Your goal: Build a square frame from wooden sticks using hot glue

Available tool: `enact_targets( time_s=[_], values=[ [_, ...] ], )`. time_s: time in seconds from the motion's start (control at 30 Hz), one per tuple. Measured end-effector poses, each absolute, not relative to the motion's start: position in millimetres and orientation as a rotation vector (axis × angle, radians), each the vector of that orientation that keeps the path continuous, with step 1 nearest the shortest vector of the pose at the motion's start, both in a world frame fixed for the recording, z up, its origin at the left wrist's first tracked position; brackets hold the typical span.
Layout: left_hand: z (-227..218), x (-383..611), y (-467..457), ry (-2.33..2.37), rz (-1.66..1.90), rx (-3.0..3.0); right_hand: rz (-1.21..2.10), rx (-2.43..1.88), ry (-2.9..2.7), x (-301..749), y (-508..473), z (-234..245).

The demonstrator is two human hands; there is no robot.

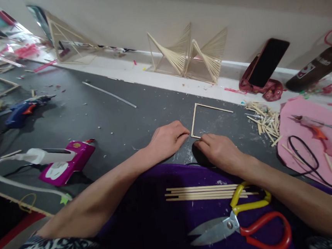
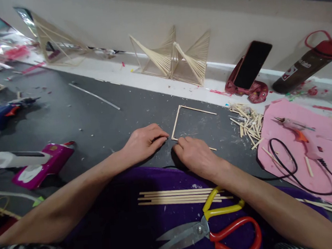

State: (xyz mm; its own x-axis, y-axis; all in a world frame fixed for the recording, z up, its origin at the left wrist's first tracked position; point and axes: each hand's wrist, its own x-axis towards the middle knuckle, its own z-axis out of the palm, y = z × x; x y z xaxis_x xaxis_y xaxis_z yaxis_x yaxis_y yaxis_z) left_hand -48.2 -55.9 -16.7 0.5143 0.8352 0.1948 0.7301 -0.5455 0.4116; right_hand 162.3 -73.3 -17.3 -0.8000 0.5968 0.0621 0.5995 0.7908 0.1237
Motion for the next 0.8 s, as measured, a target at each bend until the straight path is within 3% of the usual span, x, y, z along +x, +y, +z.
enact_targets(
  time_s=[0.17, 0.33, 0.53, 0.8],
  values=[
    [-16.2, -48.2, -56.3, 1.303, 0.553, 2.486, -0.256, -1.041, -3.02, 171.8, -74.3, -7.2],
    [-16.0, -47.4, -55.2, 1.32, 0.488, 2.486, -0.033, -1.341, -2.687, 208.4, -39.7, 5.5],
    [-17.8, -47.3, -53.4, 1.354, 0.476, 2.457, 0.287, -1.183, -2.692, 198.3, -13.1, -11.0],
    [-20.0, -48.5, -50.9, 1.337, 0.469, 2.456, -0.127, -1.162, -3.08, 171.0, -12.5, -5.7]
  ],
)
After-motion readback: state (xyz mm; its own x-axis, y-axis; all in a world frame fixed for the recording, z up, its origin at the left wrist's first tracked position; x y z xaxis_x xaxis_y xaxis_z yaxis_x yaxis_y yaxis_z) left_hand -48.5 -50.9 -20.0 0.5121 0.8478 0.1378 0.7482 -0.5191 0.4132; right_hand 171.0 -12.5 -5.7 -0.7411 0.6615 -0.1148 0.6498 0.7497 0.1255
